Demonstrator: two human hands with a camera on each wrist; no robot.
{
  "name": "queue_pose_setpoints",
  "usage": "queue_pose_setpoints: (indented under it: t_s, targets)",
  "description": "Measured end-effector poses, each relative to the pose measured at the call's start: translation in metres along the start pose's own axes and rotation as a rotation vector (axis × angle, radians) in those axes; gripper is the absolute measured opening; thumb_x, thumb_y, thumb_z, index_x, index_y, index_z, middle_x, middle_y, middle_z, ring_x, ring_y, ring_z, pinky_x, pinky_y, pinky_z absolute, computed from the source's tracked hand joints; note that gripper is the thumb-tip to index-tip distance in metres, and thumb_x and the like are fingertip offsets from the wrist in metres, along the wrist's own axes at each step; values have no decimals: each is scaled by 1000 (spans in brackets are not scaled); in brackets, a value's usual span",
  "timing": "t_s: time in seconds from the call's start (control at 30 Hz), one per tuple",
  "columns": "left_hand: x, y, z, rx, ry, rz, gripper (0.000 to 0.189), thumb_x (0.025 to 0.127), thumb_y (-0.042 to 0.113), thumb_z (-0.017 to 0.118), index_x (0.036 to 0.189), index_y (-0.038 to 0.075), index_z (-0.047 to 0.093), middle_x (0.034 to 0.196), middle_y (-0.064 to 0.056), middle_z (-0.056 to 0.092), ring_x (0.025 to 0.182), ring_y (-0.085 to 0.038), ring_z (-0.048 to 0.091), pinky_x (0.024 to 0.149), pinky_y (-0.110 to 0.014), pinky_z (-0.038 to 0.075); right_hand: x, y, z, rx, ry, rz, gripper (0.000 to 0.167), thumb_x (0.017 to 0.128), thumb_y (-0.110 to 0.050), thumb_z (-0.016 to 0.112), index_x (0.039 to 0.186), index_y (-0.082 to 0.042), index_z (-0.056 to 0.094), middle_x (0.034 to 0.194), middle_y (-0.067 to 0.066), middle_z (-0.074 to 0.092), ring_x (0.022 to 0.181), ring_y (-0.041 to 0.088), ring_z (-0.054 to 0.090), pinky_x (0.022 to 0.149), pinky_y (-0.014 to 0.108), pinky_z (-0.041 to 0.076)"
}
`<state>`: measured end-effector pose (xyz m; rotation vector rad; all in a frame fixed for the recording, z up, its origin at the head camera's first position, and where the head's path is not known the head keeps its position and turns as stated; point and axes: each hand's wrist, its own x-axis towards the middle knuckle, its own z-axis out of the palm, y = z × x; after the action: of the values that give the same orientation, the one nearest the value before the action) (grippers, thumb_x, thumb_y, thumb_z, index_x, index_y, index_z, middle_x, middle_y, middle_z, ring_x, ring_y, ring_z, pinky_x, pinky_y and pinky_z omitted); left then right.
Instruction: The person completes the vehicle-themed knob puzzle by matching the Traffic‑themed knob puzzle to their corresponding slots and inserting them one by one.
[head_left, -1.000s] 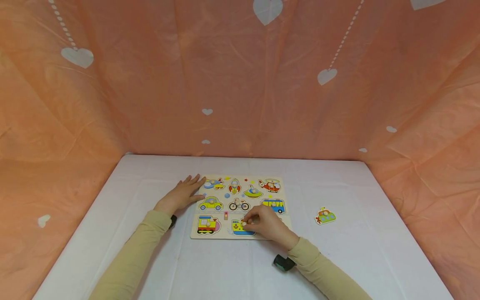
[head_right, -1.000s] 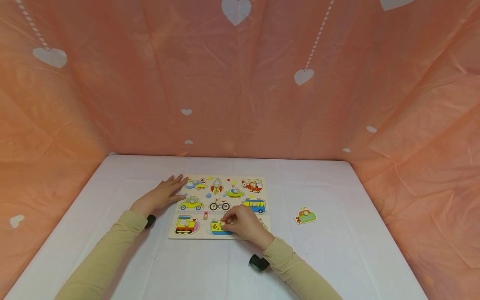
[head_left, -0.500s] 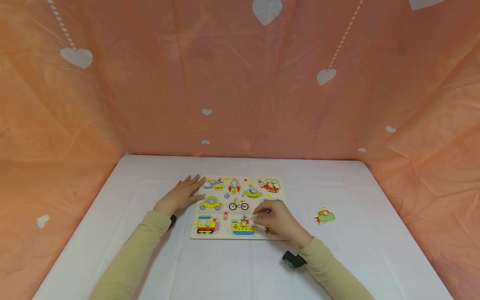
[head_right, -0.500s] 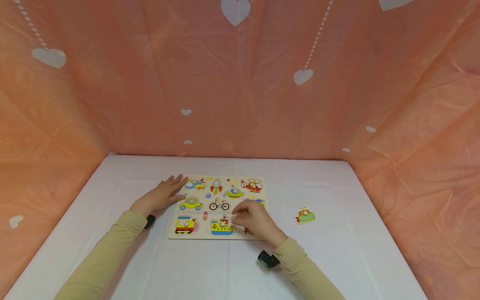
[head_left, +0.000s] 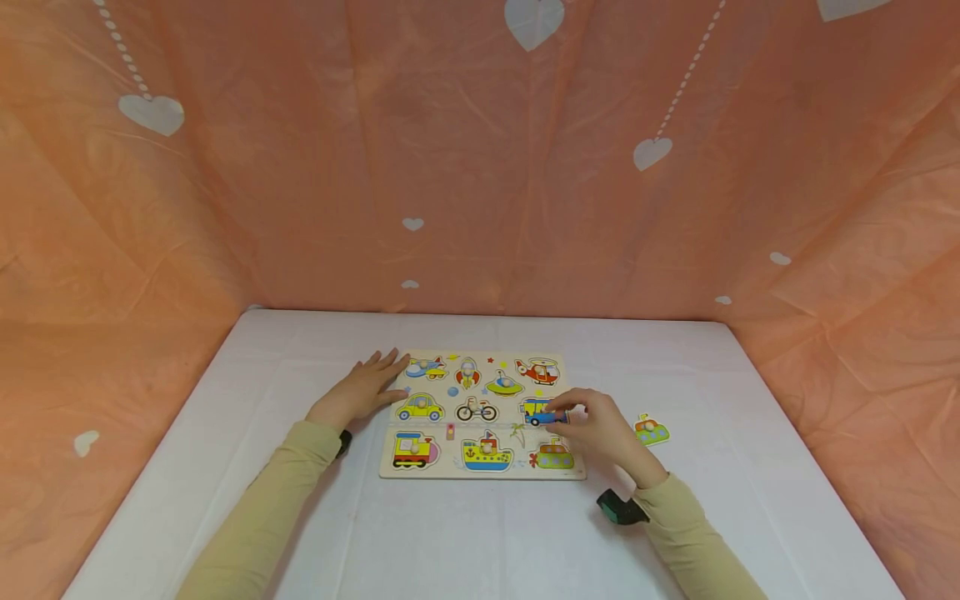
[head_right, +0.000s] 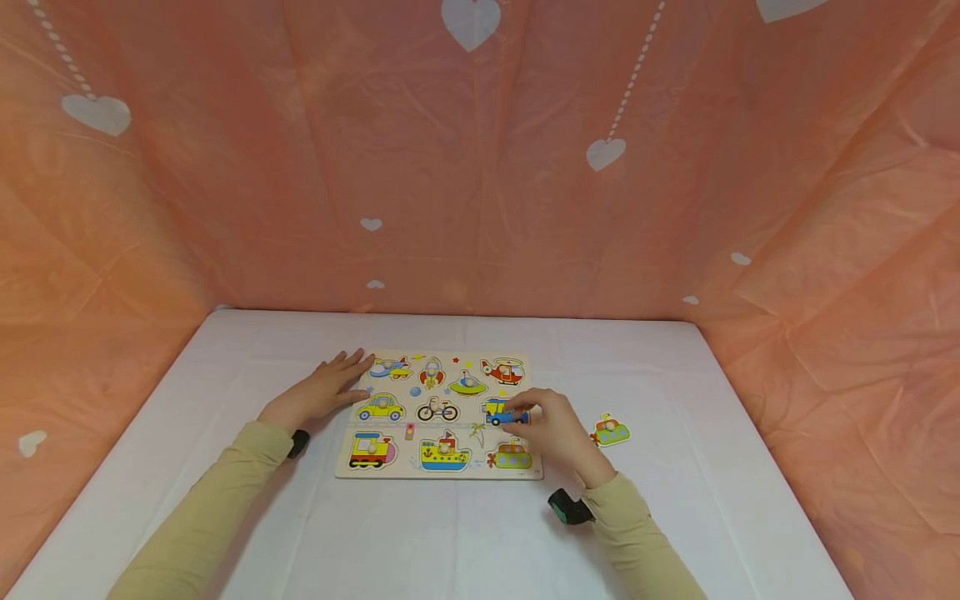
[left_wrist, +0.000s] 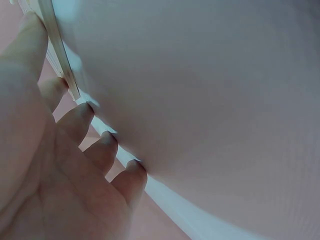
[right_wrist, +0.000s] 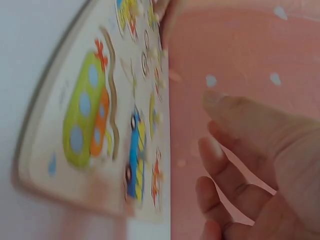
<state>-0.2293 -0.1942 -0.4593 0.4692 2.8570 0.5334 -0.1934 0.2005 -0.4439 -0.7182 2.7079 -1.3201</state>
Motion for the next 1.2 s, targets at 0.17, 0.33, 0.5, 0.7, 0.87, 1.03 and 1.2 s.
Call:
queue_pose_setpoints:
  t_s: [0.17,0.33,0.5,0.7,0.87,1.03,1.2]
  targets:
    - [-1,0,-1,9,7,-1,71,94,39,59,150,7,30,155,-20,20,141,-44,10,111,-60,10,-5,9,-15,-33,33,18,24,77,-12,80,99,-6,73,88,0,68,89,23,59,83,50,41]
    - [-2,0,-1,10,7,-6,71,94,38,60,150,7,30,155,-20,20,141,-44,10,111,-60,10,-11,17,-27,-60,54,28,24,77,-12,80,100,-7,73,89,0,68,91,25,59,81,47,41]
    - [-1,0,0,8,3,-10,71,94,38,60,150,7,29,155,-20,20,141,-44,10,111,-60,9,-19,28,-38,-80,78,37,25,78,-12,80,101,-6,73,90,3,69,90,26,60,80,45,40]
    - [0,-1,1,9,1,-12,72,94,40,59,150,8,29,155,-20,20,141,-44,10,111,-60,9,-27,38,-51,-61,85,123,27,79,-13,79,103,-5,71,92,7,67,77,25,61,74,38,44]
    - [1,-2,1,9,-1,-7,72,94,40,59,151,9,28,156,-19,19,141,-43,9,111,-59,9,-35,45,-60,8,79,207,29,80,-13,78,106,-4,70,95,11,64,58,27,59,52,29,51]
    - [2,-2,1,7,-4,-6,72,94,41,59,151,9,28,155,-19,19,141,-43,9,111,-59,9,-42,52,-67,-63,106,182,29,81,-18,78,106,-5,71,96,10,67,85,25,57,69,31,45]
    - [1,-2,2,7,-7,-10,72,94,40,59,151,9,28,156,-18,19,142,-43,9,111,-59,9,-49,59,-74,-55,122,185,29,82,-19,77,106,-4,70,94,7,67,93,25,57,82,41,41]
